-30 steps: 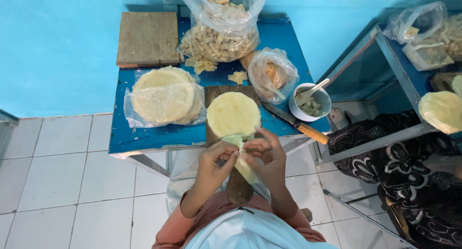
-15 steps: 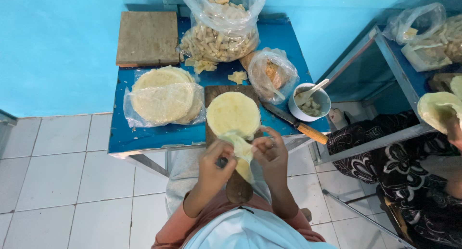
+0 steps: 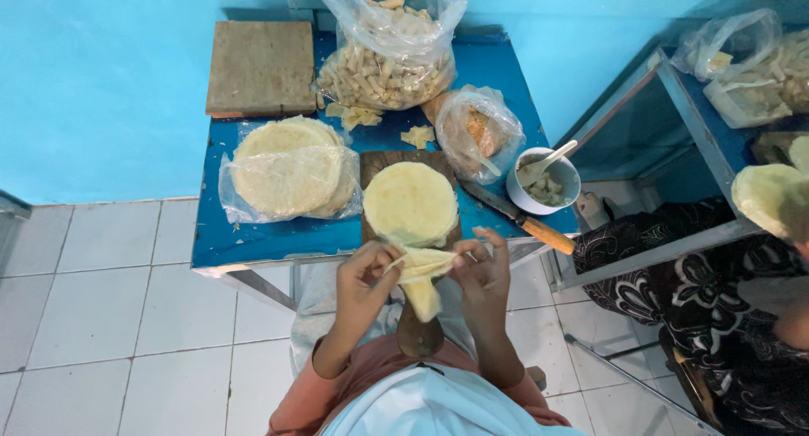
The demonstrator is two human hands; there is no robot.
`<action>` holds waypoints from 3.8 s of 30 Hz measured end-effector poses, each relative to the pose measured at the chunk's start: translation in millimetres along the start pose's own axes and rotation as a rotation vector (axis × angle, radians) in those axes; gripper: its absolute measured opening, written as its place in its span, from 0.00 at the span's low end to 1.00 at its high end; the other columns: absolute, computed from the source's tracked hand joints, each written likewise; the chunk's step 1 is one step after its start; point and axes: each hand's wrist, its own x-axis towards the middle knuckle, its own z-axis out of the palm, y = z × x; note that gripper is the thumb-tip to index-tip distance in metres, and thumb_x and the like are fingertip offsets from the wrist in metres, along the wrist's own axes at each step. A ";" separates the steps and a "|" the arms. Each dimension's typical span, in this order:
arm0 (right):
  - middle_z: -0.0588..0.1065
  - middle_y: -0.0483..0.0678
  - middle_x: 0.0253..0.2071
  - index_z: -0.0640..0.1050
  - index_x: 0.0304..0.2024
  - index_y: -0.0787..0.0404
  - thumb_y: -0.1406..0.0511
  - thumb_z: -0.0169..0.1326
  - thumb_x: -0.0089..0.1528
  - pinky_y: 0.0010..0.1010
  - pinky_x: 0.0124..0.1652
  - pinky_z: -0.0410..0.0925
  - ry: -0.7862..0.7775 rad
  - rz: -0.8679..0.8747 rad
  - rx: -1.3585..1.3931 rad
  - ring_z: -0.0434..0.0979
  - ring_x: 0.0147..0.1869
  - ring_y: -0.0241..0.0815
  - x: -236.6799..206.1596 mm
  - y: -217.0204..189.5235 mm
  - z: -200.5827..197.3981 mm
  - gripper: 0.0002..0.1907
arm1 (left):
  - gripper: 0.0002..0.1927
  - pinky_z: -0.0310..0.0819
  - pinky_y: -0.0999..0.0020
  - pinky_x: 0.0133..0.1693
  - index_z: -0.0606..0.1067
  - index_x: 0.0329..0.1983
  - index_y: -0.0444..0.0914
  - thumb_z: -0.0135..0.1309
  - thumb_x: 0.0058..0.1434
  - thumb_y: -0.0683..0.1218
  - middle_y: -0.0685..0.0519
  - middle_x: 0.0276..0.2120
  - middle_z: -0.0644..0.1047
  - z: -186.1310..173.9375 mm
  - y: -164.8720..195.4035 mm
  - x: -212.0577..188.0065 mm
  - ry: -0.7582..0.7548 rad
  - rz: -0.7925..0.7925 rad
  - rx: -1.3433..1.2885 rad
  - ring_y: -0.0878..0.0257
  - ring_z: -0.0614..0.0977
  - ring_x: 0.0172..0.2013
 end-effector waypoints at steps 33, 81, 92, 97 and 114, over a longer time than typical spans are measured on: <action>0.71 0.49 0.50 0.62 0.69 0.63 0.74 0.54 0.62 0.26 0.57 0.67 -0.345 0.103 0.032 0.73 0.58 0.37 0.2 8.2 -1.4 0.33 | 0.06 0.71 0.78 0.40 0.72 0.38 0.33 0.58 0.62 0.34 0.56 0.37 0.78 0.5 -6.6 -3.3 -0.066 -0.199 -0.035 0.74 0.77 0.39; 0.75 0.42 0.37 0.69 0.65 0.61 0.73 0.63 0.61 0.20 0.35 0.70 0.098 -0.132 -0.387 0.76 0.37 0.29 7.7 -9.7 -25.6 0.30 | 0.07 0.63 0.73 0.27 0.74 0.34 0.35 0.61 0.64 0.41 0.54 0.22 0.70 -5.4 36.1 0.2 0.221 0.035 0.416 0.70 0.68 0.24; 0.76 0.47 0.45 0.66 0.66 0.61 0.77 0.56 0.68 0.23 0.45 0.72 0.279 -0.438 -0.410 0.78 0.47 0.33 26.5 -46.6 -30.9 0.26 | 0.06 0.63 0.78 0.36 0.73 0.39 0.34 0.56 0.72 0.41 0.58 0.33 0.72 -62.1 14.7 41.9 0.474 0.099 0.264 0.74 0.69 0.35; 0.77 0.44 0.55 0.65 0.64 0.62 0.77 0.55 0.67 0.22 0.40 0.71 0.400 -0.468 -0.267 0.78 0.46 0.33 39.8 -62.7 -45.6 0.24 | 0.06 0.61 0.69 0.33 0.75 0.44 0.33 0.58 0.72 0.42 0.52 0.31 0.72 -95.0 14.8 105.3 0.470 0.033 0.528 0.64 0.68 0.30; 0.78 0.49 0.57 0.75 0.59 0.64 0.75 0.62 0.60 0.30 0.49 0.74 -0.649 -0.425 -0.809 0.81 0.54 0.39 51.4 -73.8 -23.9 0.24 | 0.32 0.72 0.63 0.40 0.74 0.59 0.36 0.69 0.52 0.49 0.43 0.35 0.76 -3.0 32.2 79.5 -0.787 -0.120 0.286 0.57 0.76 0.37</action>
